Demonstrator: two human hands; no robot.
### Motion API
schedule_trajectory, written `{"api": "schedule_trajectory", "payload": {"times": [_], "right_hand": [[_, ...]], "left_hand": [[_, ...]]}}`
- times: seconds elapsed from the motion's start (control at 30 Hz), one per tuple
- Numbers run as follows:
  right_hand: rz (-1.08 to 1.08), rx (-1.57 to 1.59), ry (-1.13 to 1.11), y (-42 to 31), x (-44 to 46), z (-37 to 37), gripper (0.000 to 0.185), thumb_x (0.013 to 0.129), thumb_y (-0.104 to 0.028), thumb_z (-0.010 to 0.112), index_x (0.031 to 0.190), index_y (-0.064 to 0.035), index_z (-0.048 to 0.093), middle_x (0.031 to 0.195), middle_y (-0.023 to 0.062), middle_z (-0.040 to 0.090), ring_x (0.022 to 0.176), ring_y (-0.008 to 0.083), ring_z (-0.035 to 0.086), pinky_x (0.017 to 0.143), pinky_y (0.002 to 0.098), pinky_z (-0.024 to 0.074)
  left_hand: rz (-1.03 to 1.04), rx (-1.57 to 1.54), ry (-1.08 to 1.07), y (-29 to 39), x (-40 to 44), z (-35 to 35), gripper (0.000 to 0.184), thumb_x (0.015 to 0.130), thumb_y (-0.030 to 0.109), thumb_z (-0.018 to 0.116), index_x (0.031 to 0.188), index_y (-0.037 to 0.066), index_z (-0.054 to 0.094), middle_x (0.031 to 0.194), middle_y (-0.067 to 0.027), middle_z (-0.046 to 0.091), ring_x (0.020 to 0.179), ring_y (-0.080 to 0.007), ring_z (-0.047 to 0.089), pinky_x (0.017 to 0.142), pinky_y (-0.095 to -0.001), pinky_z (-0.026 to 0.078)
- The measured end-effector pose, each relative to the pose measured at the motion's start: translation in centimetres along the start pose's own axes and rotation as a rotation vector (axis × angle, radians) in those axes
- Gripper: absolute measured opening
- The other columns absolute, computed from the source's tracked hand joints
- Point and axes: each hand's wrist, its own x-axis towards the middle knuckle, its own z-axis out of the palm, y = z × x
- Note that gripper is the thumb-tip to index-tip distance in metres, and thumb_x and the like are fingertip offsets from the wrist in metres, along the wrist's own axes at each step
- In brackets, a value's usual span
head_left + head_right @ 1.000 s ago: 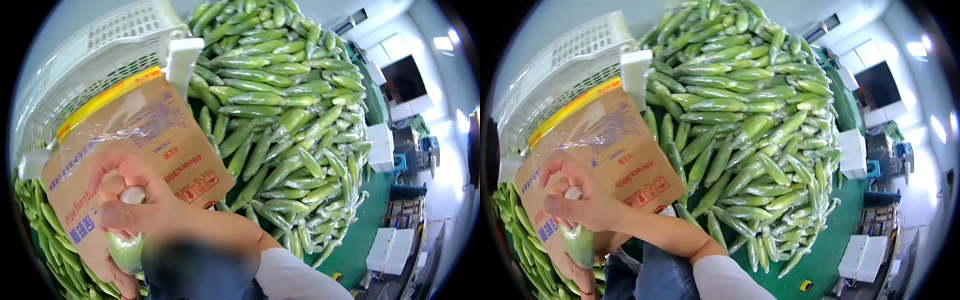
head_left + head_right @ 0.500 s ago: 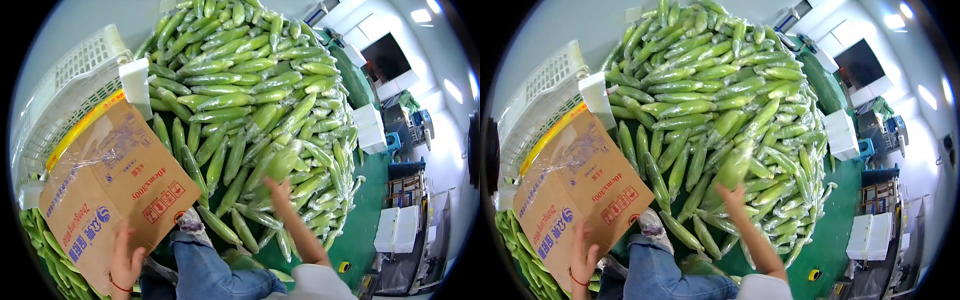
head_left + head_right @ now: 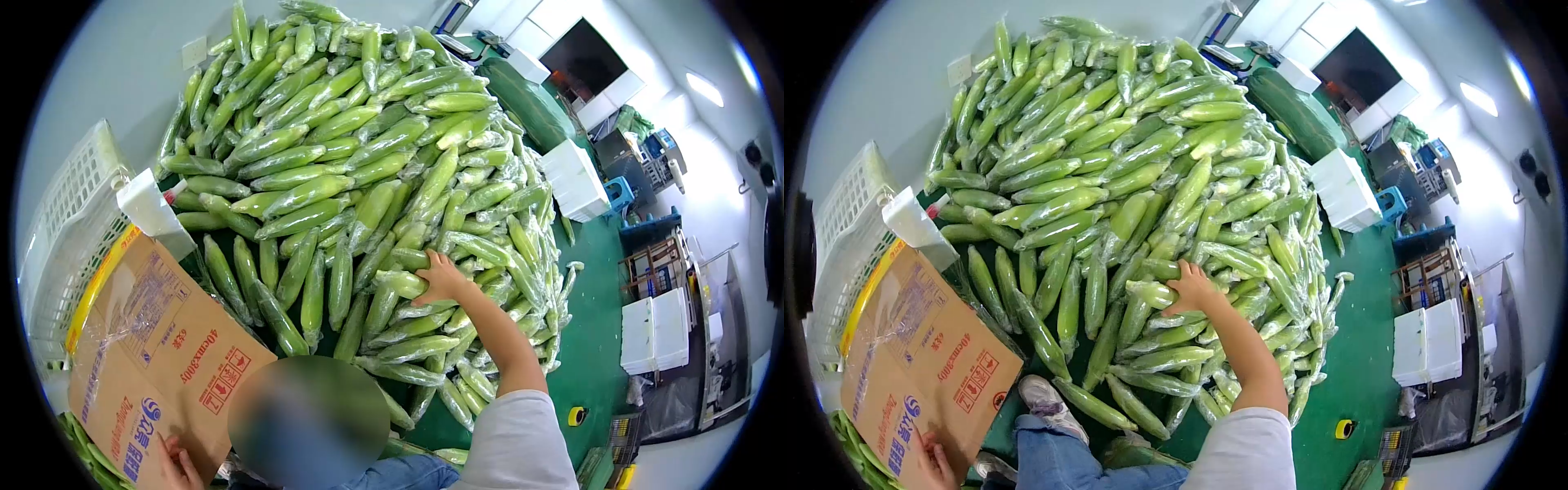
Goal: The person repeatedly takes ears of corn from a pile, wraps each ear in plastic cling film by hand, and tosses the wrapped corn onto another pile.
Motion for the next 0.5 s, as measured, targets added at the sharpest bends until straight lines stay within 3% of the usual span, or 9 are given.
{"api": "schedule_trajectory", "payload": {"times": [0.03, 0.13, 0.27, 0.3, 0.33, 0.37, 0.4, 0.43, 0.5], "right_hand": [[-0.039, -0.016, 0.081, -0.2, -0.5, 0.4, 0.085, 0.059, -0.07, 0.072, 0.126, -0.0183, 0.064, 0.148, 0.0288, 0.026, 0.133, 0.0503, 0.028, 0.112, 0.0541, 0.026], [-0.089, -0.078, 0.14, -0.9, -2.2, 1.0, 0.08, 0.059, -0.066, 0.073, 0.123, -0.0188, 0.066, 0.148, 0.029, 0.026, 0.133, 0.0508, 0.027, 0.112, 0.0548, 0.0253], [0.004, 0.056, 0.3, -0.3, -5.2, 0.8, 0.072, 0.06, -0.059, 0.077, 0.114, -0.013, 0.07, 0.149, 0.0305, 0.024, 0.137, 0.0506, 0.023, 0.115, 0.0557, 0.0204], [0.034, 0.148, 0.533, 0.4, -6.3, 1.7, 0.072, 0.058, -0.056, 0.081, 0.113, -0.0106, 0.071, 0.148, 0.0313, 0.024, 0.138, 0.0496, 0.022, 0.114, 0.0551, 0.0213], [0.182, 0.272, 0.615, 0.4, -7.8, 1.5, 0.073, 0.057, -0.053, 0.084, 0.115, -0.0102, 0.069, 0.149, 0.0321, 0.021, 0.138, 0.0481, 0.022, 0.113, 0.0553, 0.0225], [0.198, 0.401, 0.771, 1.6, -9.2, 2.3, 0.075, 0.058, -0.051, 0.086, 0.116, -0.0082, 0.067, 0.149, 0.0305, 0.02, 0.138, 0.0466, 0.023, 0.113, 0.0536, 0.0242], [0.185, 0.558, 0.901, 3.5, -10.5, 3.2, 0.078, 0.059, -0.05, 0.087, 0.121, -0.0083, 0.064, 0.147, 0.0278, 0.022, 0.138, 0.0444, 0.023, 0.115, 0.0518, 0.0232], [0.281, 0.71, 1.009, 3.7, -12.5, 2.8, 0.083, 0.059, -0.047, 0.088, 0.126, -0.0068, 0.058, 0.146, 0.0248, 0.024, 0.135, 0.0397, 0.028, 0.113, 0.05, 0.0277], [0.303, 1.174, 1.215, 2.9, -16.4, 1.4, 0.069, 0.073, -0.021, 0.084, 0.129, -0.0001, 0.05, 0.135, 0.0148, 0.042, 0.119, 0.025, 0.048, 0.101, 0.0392, 0.0411]], "left_hand": [[0.027, 0.074, 0.01, -0.3, -0.2, -0.1, 0.055, 0.101, 0.022, 0.052, 0.149, 0.004, 0.033, 0.112, -0.0211, 0.065, 0.093, -0.0315, 0.064, 0.082, -0.0357, 0.051], [-0.204, -0.135, -0.107, 0.5, -0.3, -1.2, 0.055, 0.1, 0.023, 0.054, 0.148, 0.003, 0.035, 0.118, -0.0221, 0.064, 0.093, -0.0322, 0.064, 0.081, -0.0364, 0.052], [-0.15, 0.054, -0.052, 1.0, -0.4, -2.8, 0.053, 0.1, 0.022, 0.052, 0.147, 0.003, 0.037, 0.118, -0.0213, 0.064, 0.092, -0.0329, 0.064, 0.079, -0.0374, 0.052], [-0.105, 0.107, -0.023, 0.5, -0.7, -3.3, 0.052, 0.101, 0.022, 0.052, 0.147, 0.004, 0.038, 0.119, -0.0209, 0.063, 0.092, -0.0329, 0.064, 0.079, -0.0378, 0.052], [-0.057, 0.157, 0.001, 0.7, -0.7, -3.7, 0.051, 0.101, 0.022, 0.051, 0.147, 0.005, 0.038, 0.12, -0.0205, 0.063, 0.093, -0.033, 0.064, 0.079, -0.0381, 0.052], [-0.171, 0.02, -0.039, 1.1, -0.5, -4.5, 0.046, 0.101, 0.02, 0.049, 0.144, 0.004, 0.043, 0.124, -0.0197, 0.062, 0.102, -0.0334, 0.062, 0.085, -0.04, 0.051], [-0.231, -0.108, -0.002, -0.2, -1.3, -4.5, 0.048, 0.101, 0.017, 0.048, 0.147, 0.005, 0.037, 0.124, -0.0169, 0.059, 0.098, -0.0273, 0.059, 0.085, -0.0362, 0.048], [-0.288, -0.237, 0.043, -2.8, -1.9, -3.8, 0.052, 0.101, 0.013, 0.047, 0.15, 0.007, 0.032, 0.123, -0.0141, 0.057, 0.095, -0.0212, 0.056, 0.085, -0.0324, 0.046], [-0.34, -0.325, 0.133, -3.2, -1.6, -3.4, 0.054, 0.102, 0.011, 0.044, 0.153, 0.01, 0.027, 0.12, -0.0109, 0.056, 0.089, -0.0144, 0.052, 0.081, -0.0277, 0.043]]}}
